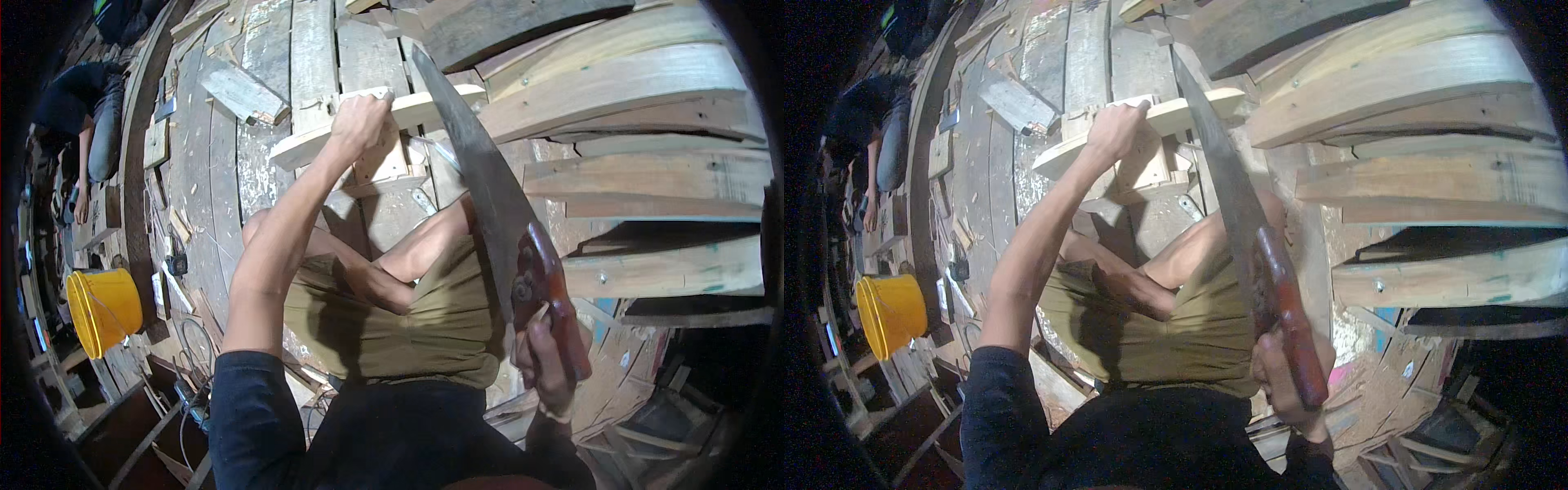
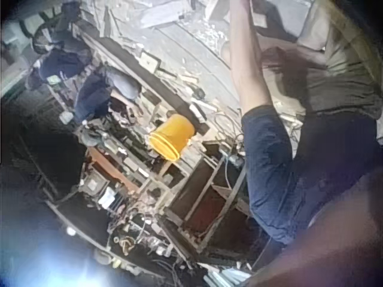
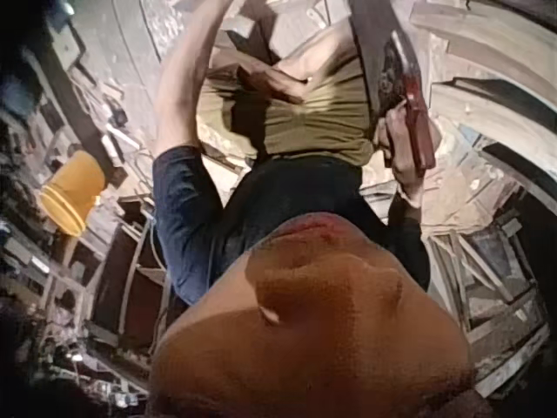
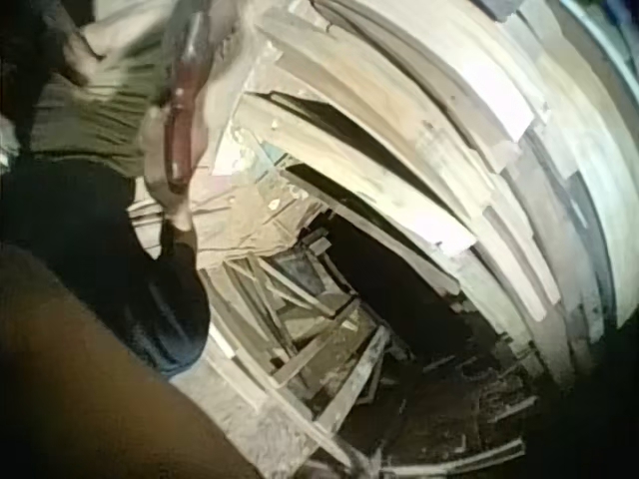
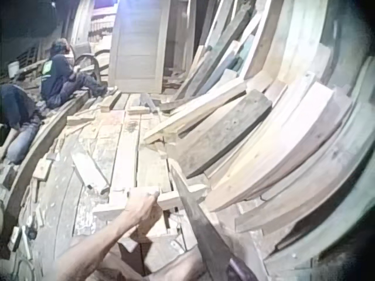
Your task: Cutting a small piece of wood with a hand saw while sitting cross-legged on the workshop floor.
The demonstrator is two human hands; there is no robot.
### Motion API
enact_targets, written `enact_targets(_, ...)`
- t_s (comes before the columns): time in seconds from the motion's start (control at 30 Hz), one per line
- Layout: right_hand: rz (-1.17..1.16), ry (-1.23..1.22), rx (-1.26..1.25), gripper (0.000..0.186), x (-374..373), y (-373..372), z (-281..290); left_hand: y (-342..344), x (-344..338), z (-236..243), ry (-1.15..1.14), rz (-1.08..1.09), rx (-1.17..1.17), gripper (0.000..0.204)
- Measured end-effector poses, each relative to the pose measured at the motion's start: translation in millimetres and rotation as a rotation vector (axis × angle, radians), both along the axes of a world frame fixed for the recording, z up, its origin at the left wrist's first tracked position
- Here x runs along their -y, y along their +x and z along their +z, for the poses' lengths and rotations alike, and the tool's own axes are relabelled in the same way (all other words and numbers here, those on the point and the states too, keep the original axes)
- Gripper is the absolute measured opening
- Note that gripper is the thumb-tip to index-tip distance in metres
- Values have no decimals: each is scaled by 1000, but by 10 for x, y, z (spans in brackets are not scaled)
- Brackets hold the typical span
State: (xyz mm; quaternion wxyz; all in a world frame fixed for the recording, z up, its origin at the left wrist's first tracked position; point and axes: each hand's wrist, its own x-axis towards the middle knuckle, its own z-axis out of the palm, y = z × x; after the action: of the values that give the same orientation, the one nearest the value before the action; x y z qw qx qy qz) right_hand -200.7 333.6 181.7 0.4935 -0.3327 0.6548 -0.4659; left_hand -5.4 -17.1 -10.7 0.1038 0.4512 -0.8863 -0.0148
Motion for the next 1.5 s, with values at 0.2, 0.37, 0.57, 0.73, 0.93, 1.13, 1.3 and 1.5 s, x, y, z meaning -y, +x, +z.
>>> enact_targets(0.2,168,-23,60,35,791,-161,-191,126,-118,-21,53,-12,44,24)
enact_targets(0.37,206,-117,114,30,1721,-232,-731,-352,-580,-223,-299,-234,237,24)
enact_targets(0.57,6,-91,52,12,1279,86,-518,-163,-468,-121,-102,-134,87,25)
enact_targets(0.73,3,-102,92,41,311,-106,-195,-54,-190,14,48,-8,38,30)
enact_targets(0.93,49,-111,-27,12,71,-96,-414,261,-466,-14,76,71,-21,36)
enact_targets(1.13,246,-102,-345,34,-11,-82,-418,388,-456,19,54,52,11,32)
enact_targets(1.3,155,-100,-244,28,-173,-52,-463,411,-445,7,61,47,24,31)
enact_targets(1.5,96,-95,-155,26,-325,-77,-537,417,-533,8,-5,25,-3,28)
